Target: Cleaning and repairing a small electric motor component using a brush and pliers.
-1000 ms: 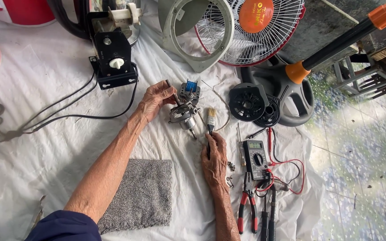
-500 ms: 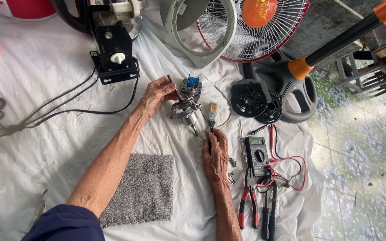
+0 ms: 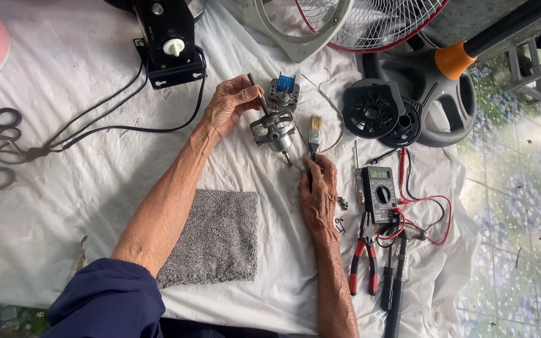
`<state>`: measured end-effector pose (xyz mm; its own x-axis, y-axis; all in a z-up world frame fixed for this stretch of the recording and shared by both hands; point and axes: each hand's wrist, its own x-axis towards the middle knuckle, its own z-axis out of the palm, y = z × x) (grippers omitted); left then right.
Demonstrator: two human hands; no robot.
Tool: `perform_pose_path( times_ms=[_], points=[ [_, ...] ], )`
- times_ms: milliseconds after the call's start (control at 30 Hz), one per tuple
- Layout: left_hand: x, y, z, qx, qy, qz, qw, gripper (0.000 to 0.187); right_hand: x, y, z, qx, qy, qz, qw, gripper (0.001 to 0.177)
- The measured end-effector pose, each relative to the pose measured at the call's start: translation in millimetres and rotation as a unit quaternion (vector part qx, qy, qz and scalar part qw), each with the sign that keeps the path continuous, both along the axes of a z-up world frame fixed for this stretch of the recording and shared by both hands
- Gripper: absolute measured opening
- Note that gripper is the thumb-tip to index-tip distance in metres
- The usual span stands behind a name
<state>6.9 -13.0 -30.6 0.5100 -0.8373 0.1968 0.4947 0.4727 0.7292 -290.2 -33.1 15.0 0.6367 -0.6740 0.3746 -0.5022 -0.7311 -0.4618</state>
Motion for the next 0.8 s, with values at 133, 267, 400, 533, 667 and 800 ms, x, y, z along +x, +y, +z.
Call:
perform_pose_path(
  times_ms=[133,267,400,533,667,800],
  points=[
    [-2,1,2,-0.009,0.001,-0.006,1.000,0.017,-1,1,3,0.000,0.006,0.000,1.000,0.031],
    [-7,6,12,-0.011,-0.013,-0.029,0.999,0.019,-1,3,8,0.006,0.005,0.003,1.000,0.032],
    [-11,11,21,-0.010,-0.017,-0.034,0.999,0.022,-2,0,4,0.004,0.009,0.000,1.000,0.031],
    [-10,12,23,-0.004,-0.018,-0.032,0.999,0.026,-1,1,4,0.008,0.011,0.004,1.000,0.031],
    [-10,10,20,0.019,-0.037,-0.016,0.999,0.030,-2,1,4,0.012,0.007,0.002,1.000,0.032],
    [-17,10,26,0.048,-0.059,0.006,0.997,0.040,-1,3,8,0.013,-0.004,0.004,1.000,0.032]
  ],
)
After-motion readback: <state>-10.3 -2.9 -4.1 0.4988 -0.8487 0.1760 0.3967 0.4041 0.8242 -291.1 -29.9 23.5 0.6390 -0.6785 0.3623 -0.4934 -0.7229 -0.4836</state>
